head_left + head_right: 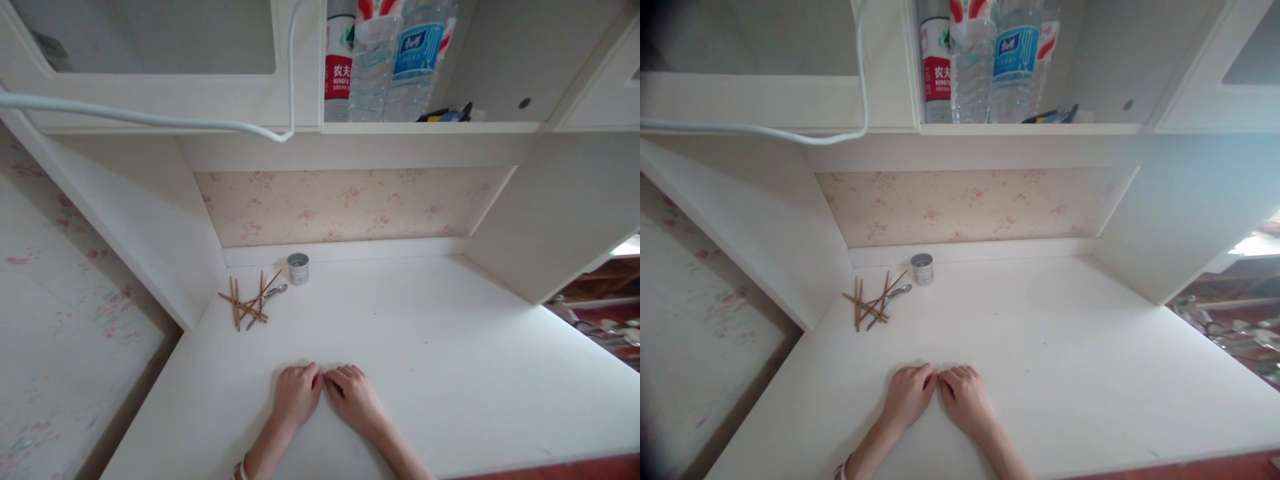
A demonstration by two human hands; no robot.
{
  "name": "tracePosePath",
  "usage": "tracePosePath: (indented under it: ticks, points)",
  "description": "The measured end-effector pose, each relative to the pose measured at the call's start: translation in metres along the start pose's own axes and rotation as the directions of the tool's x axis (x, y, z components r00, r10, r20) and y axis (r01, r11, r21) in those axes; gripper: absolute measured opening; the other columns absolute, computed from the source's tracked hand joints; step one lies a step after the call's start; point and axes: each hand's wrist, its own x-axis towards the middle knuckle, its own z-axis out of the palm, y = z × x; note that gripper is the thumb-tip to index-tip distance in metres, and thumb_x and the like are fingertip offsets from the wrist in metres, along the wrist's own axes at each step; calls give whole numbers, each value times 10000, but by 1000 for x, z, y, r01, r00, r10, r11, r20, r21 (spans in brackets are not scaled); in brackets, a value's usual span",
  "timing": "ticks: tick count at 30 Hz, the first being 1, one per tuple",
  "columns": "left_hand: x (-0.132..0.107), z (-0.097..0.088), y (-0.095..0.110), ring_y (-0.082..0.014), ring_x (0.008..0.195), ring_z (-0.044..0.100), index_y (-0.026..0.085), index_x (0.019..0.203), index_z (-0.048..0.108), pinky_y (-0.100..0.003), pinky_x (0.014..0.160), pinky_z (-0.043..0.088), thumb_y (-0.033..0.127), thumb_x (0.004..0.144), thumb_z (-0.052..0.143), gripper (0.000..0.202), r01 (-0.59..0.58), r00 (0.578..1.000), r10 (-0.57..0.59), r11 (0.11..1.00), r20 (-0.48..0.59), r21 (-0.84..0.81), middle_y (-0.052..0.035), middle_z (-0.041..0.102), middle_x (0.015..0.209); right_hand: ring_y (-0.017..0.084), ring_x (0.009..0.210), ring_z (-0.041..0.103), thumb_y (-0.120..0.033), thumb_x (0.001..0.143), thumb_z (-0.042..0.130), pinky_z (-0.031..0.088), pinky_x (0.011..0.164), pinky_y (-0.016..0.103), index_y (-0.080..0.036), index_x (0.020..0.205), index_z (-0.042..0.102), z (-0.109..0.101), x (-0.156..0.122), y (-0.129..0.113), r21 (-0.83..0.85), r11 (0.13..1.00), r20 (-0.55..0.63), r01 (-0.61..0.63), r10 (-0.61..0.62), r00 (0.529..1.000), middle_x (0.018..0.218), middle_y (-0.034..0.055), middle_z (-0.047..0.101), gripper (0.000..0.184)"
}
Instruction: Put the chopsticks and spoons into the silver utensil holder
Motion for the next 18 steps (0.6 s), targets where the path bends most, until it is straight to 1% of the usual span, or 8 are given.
tracePosePath:
  ticks: [3, 5, 7, 9, 12, 14, 16, 18]
  points:
    - [3, 1, -5, -153, 691, 637, 226, 775, 619, -254, 619, 368, 328, 931, 382, 302, 29, 1000, -28, 998, 3, -50, -16, 692, 722, 159, 839, 607, -238, 930, 413, 374, 797, 260, -237, 887, 660, 0, 0, 0, -11, 1000, 10, -5, 5, 1000, 846, 7, 689, 250]
    - [12, -6, -14, -138, 686, 620, 221, 771, 612, -244, 628, 375, 336, 936, 373, 312, 43, 999, -46, 995, -29, -89, -7, 677, 726, 160, 844, 606, -233, 924, 419, 375, 795, 258, -238, 901, 659, 0, 1, 1, -22, 1000, 17, -12, 12, 1000, 854, 7, 689, 241]
    - [29, -20, -30, -140, 743, 603, 213, 789, 604, -245, 688, 394, 325, 934, 375, 293, 36, 993, -46, 995, -113, -90, -16, 663, 775, 163, 851, 608, -231, 921, 420, 376, 795, 256, -238, 906, 658, 0, 3, 1, -30, 999, 20, -21, 22, 1000, 863, 7, 692, 239]
    - [52, -39, -49, -170, 867, 585, 203, 831, 606, -277, 811, 397, 345, 922, 398, 267, 25, 979, -33, 999, -203, -41, -45, 647, 859, 165, 858, 616, -238, 922, 418, 379, 793, 255, -243, 918, 656, 1, 6, 1, -37, 999, 24, -31, 32, 999, 878, 6, 699, 239]
    - [92, -66, -83, -254, 1051, 520, 200, 1001, 611, -379, 923, 368, 430, 870, 466, 302, 137, 953, -112, 988, -281, 74, -101, 603, 1081, 163, 838, 631, -243, 927, 408, 381, 777, 250, -253, 920, 652, 2, 10, 1, -44, 998, 19, -38, 39, 999, 868, 1, 706, 244]
    - [115, -77, -104, -313, 1156, 447, 223, 1139, 583, -470, 978, 318, 487, 827, 498, 417, 239, 943, -193, 960, -272, 145, -123, 544, 1228, 159, 824, 635, -246, 928, 406, 381, 763, 242, -259, 920, 648, 3, 12, 0, -45, 998, 7, -40, 40, 999, 857, -1, 707, 243]
    - [132, -79, -123, -369, 1261, 336, 276, 1248, 530, -598, 1017, 205, 545, 800, 494, 524, 295, 942, -253, 938, -221, 184, -115, 442, 1378, 155, 819, 637, -249, 927, 409, 380, 749, 234, -262, 921, 647, 4, 12, 0, -47, 998, -3, -48, 48, 999, 853, 0, 708, 238]
    - [143, -77, -141, -423, 1320, 233, 334, 1322, 464, -715, 983, 85, 604, 794, 449, 593, 331, 939, -303, 924, -164, 191, -91, 348, 1466, 153, 808, 638, -249, 923, 414, 378, 734, 228, -261, 910, 646, 4, 12, 1, -55, 996, -10, -65, 65, 998, 844, 2, 709, 233]
